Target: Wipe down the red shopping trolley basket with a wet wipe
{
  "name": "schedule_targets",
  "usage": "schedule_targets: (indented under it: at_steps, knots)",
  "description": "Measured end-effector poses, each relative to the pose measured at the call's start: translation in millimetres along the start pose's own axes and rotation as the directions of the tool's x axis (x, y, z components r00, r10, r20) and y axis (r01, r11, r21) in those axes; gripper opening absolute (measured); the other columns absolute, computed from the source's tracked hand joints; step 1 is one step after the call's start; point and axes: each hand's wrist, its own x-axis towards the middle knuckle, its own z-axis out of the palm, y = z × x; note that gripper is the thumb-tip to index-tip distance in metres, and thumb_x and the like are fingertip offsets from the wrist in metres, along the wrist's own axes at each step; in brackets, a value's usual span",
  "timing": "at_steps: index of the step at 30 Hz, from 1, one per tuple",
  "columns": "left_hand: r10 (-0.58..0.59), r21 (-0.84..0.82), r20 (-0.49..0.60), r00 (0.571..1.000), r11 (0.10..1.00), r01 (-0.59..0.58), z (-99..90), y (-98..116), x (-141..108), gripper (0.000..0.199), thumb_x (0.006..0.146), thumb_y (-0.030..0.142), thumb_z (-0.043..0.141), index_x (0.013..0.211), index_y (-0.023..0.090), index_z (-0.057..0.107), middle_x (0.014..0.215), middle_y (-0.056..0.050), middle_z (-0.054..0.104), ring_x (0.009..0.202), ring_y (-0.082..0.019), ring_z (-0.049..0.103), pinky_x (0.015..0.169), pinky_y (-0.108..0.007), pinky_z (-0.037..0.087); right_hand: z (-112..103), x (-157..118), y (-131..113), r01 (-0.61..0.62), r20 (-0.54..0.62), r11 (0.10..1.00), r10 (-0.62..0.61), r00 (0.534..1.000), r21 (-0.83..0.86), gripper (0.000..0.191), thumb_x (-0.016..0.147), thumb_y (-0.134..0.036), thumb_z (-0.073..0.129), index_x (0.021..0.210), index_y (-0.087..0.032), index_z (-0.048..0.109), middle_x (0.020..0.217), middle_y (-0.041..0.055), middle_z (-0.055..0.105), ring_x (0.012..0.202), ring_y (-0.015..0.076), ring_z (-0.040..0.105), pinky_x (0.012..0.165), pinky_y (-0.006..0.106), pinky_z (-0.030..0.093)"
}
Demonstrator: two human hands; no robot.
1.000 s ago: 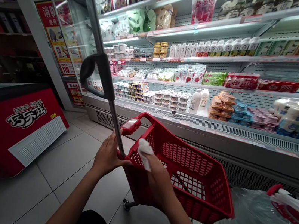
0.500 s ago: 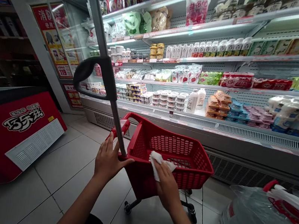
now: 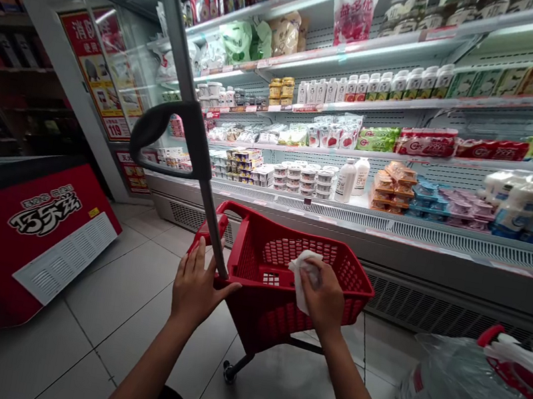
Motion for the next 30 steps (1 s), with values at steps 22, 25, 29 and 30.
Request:
schedule_targets:
  at_steps: [22,25,29,30]
  knots:
    - [-0.016,0.117,0.114,0.993,0.993,0.003,-10.0,3.8,1.6,0.095,0.08,0.072,0.07,0.157,0.024,0.043,0.168,-0.021,0.026,0.143,-0.043,0.046,0.118,-0.057,0.036,89.3,-79.6,-23.2,0.557,0.349,0.805,-0.471,0.81,-0.204,0.072,0.099,-0.002,0.031,0.166,-0.026,0.016,0.161,0.0037,0.045,0.151,0.0202,0.038,0.123,0.043,0.038]
    - [-0.031,0.107,0.114,0.993,0.994,0.019,-9.2,-1.9,2.0,0.098,0.078,0.075,0.07,0.157,0.025,0.043,0.168,-0.02,0.027,0.142,-0.045,0.047,0.116,-0.059,0.038,59.3,-73.1,12.6,0.562,0.392,0.791,-0.451,0.802,-0.241,0.076,0.097,-0.001,0.029,0.166,-0.028,0.014,0.163,0.0021,0.042,0.151,0.0199,0.038,0.124,0.043,0.036]
    - [-0.024,0.093,0.109,0.994,0.996,0.014,-6.2,-7.3,3.8,0.098,0.079,0.077,0.067,0.157,0.023,0.043,0.169,-0.021,0.025,0.142,-0.046,0.046,0.117,-0.06,0.037,13.3,-65.8,63.9,0.471,0.373,0.794,-0.334,0.866,-0.385,0.075,0.098,-0.002,0.029,0.166,-0.03,0.013,0.163,0.0017,0.041,0.152,0.0222,0.035,0.126,0.05,0.03]
    - [-0.02,0.089,0.103,0.995,0.996,0.011,-4.9,-7.4,4.4,0.098,0.079,0.076,0.067,0.157,0.023,0.043,0.169,-0.021,0.025,0.142,-0.046,0.046,0.117,-0.06,0.036,9.1,-65.1,67.6,0.449,0.363,0.794,-0.31,0.879,-0.409,0.074,0.099,-0.004,0.03,0.166,-0.03,0.014,0.163,0.0019,0.042,0.153,0.0232,0.034,0.126,0.051,0.029]
